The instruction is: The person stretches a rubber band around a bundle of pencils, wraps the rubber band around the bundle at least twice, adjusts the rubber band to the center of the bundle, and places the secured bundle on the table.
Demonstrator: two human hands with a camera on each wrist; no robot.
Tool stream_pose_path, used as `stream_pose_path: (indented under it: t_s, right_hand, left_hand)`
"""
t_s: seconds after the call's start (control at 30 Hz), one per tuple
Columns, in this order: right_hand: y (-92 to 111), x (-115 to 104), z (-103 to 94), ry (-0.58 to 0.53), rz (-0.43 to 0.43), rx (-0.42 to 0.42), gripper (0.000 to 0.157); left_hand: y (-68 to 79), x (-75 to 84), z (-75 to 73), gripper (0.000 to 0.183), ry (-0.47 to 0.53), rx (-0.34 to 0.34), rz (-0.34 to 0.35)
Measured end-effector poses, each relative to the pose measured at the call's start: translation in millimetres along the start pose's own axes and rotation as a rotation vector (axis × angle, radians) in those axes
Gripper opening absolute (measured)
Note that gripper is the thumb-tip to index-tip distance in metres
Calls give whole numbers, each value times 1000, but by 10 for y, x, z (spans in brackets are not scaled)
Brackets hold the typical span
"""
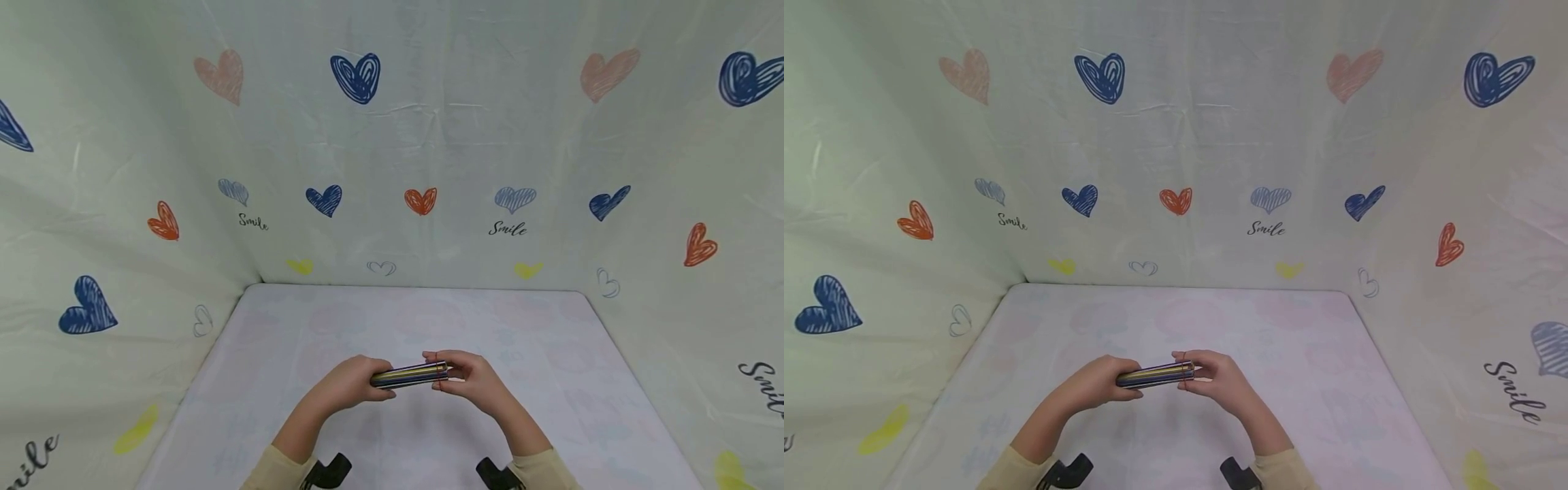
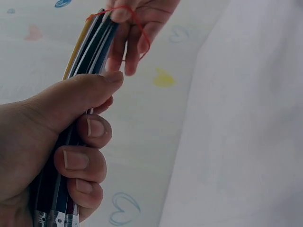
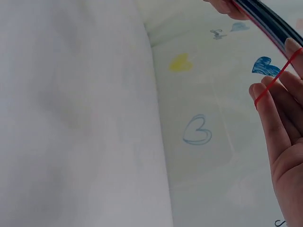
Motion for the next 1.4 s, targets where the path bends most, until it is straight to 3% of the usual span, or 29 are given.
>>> stream_pose_path:
  t_s: [0.27,0.57,0.7,1.03,1.3,1.4]
  right_hand:
    - [15,84,-12,49,181,-21,28]
    - [46,47,119,76,110,-51,18]
    - [70,-56,165,102,5,-73,17]
    - [143,-485,211,270,-495,-95,23]
    - [123,-414,157,272,-694,-65,28]
    - [118,-366,150,218,-702,-36,38]
  left_hand:
    - [-9,82,-39,16,-10,10,3]
    - [-51,20,-101,18,62,54,-43]
    - [-65,-21,-114,19,111,58,-55]
    - [-121,-53,-39,19,191,-2,-132]
    - [-151,-67,31,19,222,-14,-142]
    - [-156,-58,37,18,234,-7,-144]
Point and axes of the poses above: each hand's wrist, its own y-axis away from the middle knuckle, its own z-axis out of the palm, x = y × z, the point moved 2 cm from there along -y, towards the middle knuckle, and after that the axes turned 7 degrees about z, right-handed, at the moved point
